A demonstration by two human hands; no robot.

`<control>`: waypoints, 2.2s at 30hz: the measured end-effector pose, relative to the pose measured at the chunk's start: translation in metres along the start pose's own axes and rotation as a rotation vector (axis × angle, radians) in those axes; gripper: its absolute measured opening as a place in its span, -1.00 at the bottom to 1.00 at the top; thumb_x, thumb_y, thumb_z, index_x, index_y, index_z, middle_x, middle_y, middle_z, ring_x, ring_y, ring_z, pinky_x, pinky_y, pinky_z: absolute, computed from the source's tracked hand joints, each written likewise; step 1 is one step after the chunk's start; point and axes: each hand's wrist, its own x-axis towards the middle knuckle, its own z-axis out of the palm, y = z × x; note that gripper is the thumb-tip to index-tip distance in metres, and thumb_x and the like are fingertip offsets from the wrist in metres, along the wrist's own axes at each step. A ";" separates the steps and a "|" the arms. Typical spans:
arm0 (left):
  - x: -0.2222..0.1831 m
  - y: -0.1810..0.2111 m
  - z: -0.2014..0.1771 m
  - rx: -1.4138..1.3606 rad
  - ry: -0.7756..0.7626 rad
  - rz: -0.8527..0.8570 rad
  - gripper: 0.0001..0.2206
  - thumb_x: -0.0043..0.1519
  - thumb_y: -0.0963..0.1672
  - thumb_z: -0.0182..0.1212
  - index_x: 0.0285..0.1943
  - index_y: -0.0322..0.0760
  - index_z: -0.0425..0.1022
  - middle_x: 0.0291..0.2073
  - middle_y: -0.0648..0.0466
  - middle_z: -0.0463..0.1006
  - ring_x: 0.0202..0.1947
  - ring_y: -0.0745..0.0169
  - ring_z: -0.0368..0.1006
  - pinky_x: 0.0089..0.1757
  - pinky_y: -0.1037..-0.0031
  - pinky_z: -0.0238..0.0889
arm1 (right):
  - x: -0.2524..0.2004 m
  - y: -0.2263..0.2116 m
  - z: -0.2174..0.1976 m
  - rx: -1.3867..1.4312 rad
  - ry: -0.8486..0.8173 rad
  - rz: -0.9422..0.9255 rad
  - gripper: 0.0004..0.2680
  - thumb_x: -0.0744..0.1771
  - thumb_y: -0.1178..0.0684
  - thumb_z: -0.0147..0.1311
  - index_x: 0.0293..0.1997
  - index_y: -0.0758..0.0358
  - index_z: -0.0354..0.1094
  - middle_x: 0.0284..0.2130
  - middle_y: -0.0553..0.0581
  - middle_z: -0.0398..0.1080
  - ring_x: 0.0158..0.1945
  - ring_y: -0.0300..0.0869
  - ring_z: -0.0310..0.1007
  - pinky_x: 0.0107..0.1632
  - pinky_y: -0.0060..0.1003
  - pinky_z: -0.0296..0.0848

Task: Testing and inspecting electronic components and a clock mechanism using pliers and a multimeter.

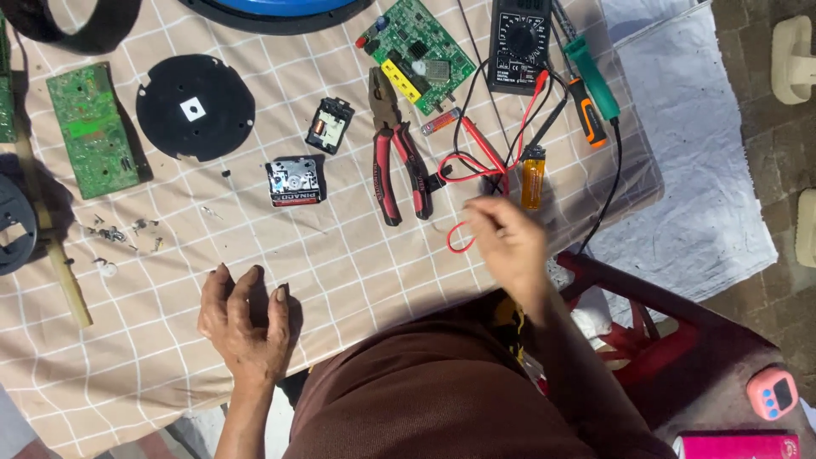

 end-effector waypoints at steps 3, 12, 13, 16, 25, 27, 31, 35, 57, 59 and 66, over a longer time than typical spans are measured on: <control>0.005 0.001 -0.001 -0.032 0.019 0.017 -0.66 0.32 -0.09 0.31 0.23 -0.32 0.49 0.29 -0.23 0.31 0.27 -0.35 0.36 0.10 -0.09 0.34 | 0.018 -0.020 -0.023 0.032 0.040 0.078 -0.86 0.39 0.20 0.14 0.05 0.34 0.45 -0.15 0.14 0.54 -0.12 -0.23 0.50 -0.05 -0.39 0.56; -0.008 -0.004 0.000 -0.011 -0.020 -0.091 -0.66 0.34 -0.07 0.28 0.27 -0.19 0.49 0.36 -0.18 0.34 0.39 -0.29 0.30 0.25 -0.07 0.17 | 0.076 -0.016 -0.072 -0.250 0.316 -0.069 -0.88 0.44 0.11 0.13 0.01 0.33 0.48 -0.44 0.11 0.50 -0.41 -0.25 0.51 -0.31 -0.37 0.42; -0.004 0.000 0.000 -0.011 -0.020 -0.096 -0.66 0.34 -0.07 0.28 0.27 -0.19 0.49 0.36 -0.18 0.34 0.39 -0.29 0.30 0.25 -0.07 0.17 | 0.078 -0.020 -0.075 -0.252 0.311 -0.071 -0.88 0.44 0.11 0.13 0.01 0.33 0.48 -0.44 0.11 0.50 -0.41 -0.25 0.51 -0.31 -0.37 0.42; 0.001 0.002 0.001 0.034 0.032 -0.013 -0.64 0.30 -0.11 0.32 0.25 -0.30 0.48 0.31 -0.27 0.34 0.32 -0.34 0.35 0.19 -0.01 0.27 | 0.081 -0.032 -0.079 -0.449 0.391 -0.109 -0.89 0.43 0.16 0.14 -0.02 0.31 0.57 -0.50 0.08 0.53 -0.47 -0.27 0.48 -0.41 -0.35 0.41; 0.002 0.001 -0.004 -0.121 0.009 -0.247 -0.70 0.26 -0.09 0.33 0.16 -0.18 0.53 0.25 -0.16 0.41 0.33 -0.19 0.34 0.24 0.05 0.13 | 0.073 0.011 -0.041 -0.229 0.138 -0.048 -0.84 0.49 0.07 0.11 0.02 0.38 0.49 -0.29 0.10 0.43 -0.23 -0.26 0.38 -0.14 -0.36 0.34; 0.004 0.001 -0.005 -0.151 0.008 -0.181 -0.71 0.29 -0.13 0.30 0.18 -0.23 0.49 0.28 -0.14 0.36 0.37 -0.22 0.29 0.18 0.02 0.20 | 0.071 0.023 -0.022 -0.151 0.107 0.042 -0.87 0.50 0.07 0.14 0.14 0.27 0.42 -0.31 0.10 0.48 -0.31 -0.28 0.47 -0.21 -0.46 0.39; 0.003 0.003 -0.001 -0.089 0.101 -0.233 -0.73 0.20 -0.07 0.41 0.07 -0.06 0.61 0.17 -0.04 0.51 0.29 -0.08 0.38 0.17 0.22 0.16 | 0.093 -0.039 0.054 -0.098 0.011 -0.057 -0.83 0.37 0.29 0.20 0.07 0.37 0.49 -0.16 0.42 0.53 -0.08 0.08 0.54 -0.01 0.04 0.49; 0.004 0.006 -0.001 -0.073 0.090 -0.258 -0.74 0.21 -0.05 0.40 0.07 -0.01 0.60 0.18 0.00 0.50 0.30 -0.03 0.38 0.17 0.23 0.15 | 0.128 -0.048 0.098 -0.299 -0.143 -0.468 -0.71 0.24 0.18 0.44 0.02 0.27 0.52 -0.17 0.24 0.46 -0.06 0.14 0.52 -0.05 -0.06 0.54; 0.001 -0.002 0.001 -0.208 0.113 -0.287 -0.71 0.15 -0.10 0.43 0.07 0.03 0.63 0.11 -0.03 0.52 0.24 -0.10 0.41 0.18 0.19 0.21 | 0.072 -0.106 0.150 -0.261 -0.445 -0.623 -0.78 0.31 0.13 0.32 0.05 0.09 0.51 -0.07 0.11 0.48 0.03 0.02 0.51 0.10 -0.18 0.47; -0.005 -0.008 -0.002 -0.215 0.070 -0.263 -0.71 0.17 -0.09 0.42 0.08 0.03 0.63 0.14 -0.04 0.50 0.23 -0.07 0.40 0.18 0.22 0.22 | 0.049 -0.093 0.143 -0.223 -0.433 -0.497 -0.78 0.30 0.12 0.32 0.04 0.07 0.52 -0.10 0.11 0.51 -0.01 0.04 0.55 0.05 -0.14 0.51; 0.002 -0.003 -0.005 -0.251 0.040 -0.131 -0.78 0.36 -0.14 0.25 0.14 -0.31 0.54 0.22 -0.15 0.33 0.27 -0.26 0.35 0.25 0.01 0.34 | 0.027 -0.054 0.043 -0.202 -0.303 0.007 -0.83 0.32 0.11 0.25 -0.01 0.16 0.50 -0.15 0.00 0.55 -0.14 -0.29 0.50 0.06 -0.43 0.39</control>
